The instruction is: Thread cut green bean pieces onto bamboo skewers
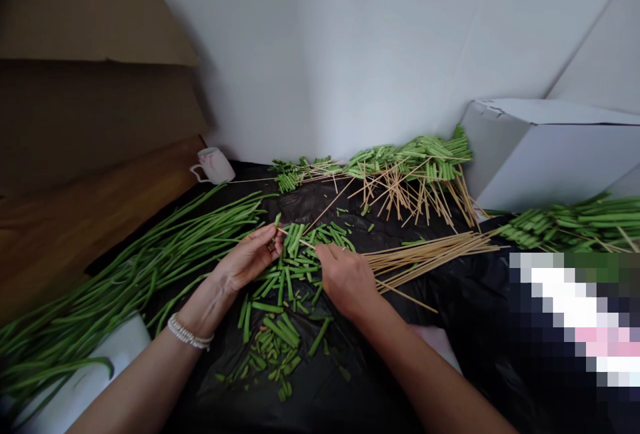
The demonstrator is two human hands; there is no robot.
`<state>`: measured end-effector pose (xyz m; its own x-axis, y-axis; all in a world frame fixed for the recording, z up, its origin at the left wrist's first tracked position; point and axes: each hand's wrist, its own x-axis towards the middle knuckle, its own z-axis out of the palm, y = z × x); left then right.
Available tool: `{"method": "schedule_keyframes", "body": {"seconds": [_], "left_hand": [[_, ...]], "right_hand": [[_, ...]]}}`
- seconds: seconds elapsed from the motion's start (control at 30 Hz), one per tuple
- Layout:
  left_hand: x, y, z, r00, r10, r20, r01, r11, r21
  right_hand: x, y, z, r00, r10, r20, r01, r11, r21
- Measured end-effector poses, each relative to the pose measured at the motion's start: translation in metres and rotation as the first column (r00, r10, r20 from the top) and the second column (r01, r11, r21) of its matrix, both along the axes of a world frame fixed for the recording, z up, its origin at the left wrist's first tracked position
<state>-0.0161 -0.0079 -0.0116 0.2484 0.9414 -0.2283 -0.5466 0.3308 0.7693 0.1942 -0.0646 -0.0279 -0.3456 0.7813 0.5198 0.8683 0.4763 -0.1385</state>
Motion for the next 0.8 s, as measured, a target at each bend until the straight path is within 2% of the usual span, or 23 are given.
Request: {"method": "schedule_keyframes", "body": {"seconds": [0.27, 0.5, 0.7, 0.8], "left_hand": [[0.0032, -0.0021, 0.0018, 1.0, -0.007, -0.021, 0.007, 1.0, 0.005], [0.0036, -0.0014, 0.0004, 0.998, 0.009, -0.057, -0.009, 1.0, 0.011], [0.0034, -0.0021, -0.0003, 0.997, 0.013, -0.079, -0.012, 1.0, 0.014], [0.004, -0.0027, 0.0004, 0.997, 0.012, -0.081, -0.011, 1.0, 0.006]], "right_hand": [[-0.002, 0.0004, -0.0035, 1.0, 0.005, -0.031, -0.007, 0.998, -0.059], [-0.0018, -0.0009, -0.0014, 1.0, -0.014, -0.011, 0.014, 1.0, 0.004], [-0.0024, -0.0006, -0.0015, 0.999, 0.005, -0.049, -0.008, 0.998, -0.062], [-0.0022, -0.0005, -0.002, 0.999, -0.006, -0.036, 0.004, 0.999, -0.039]]}}
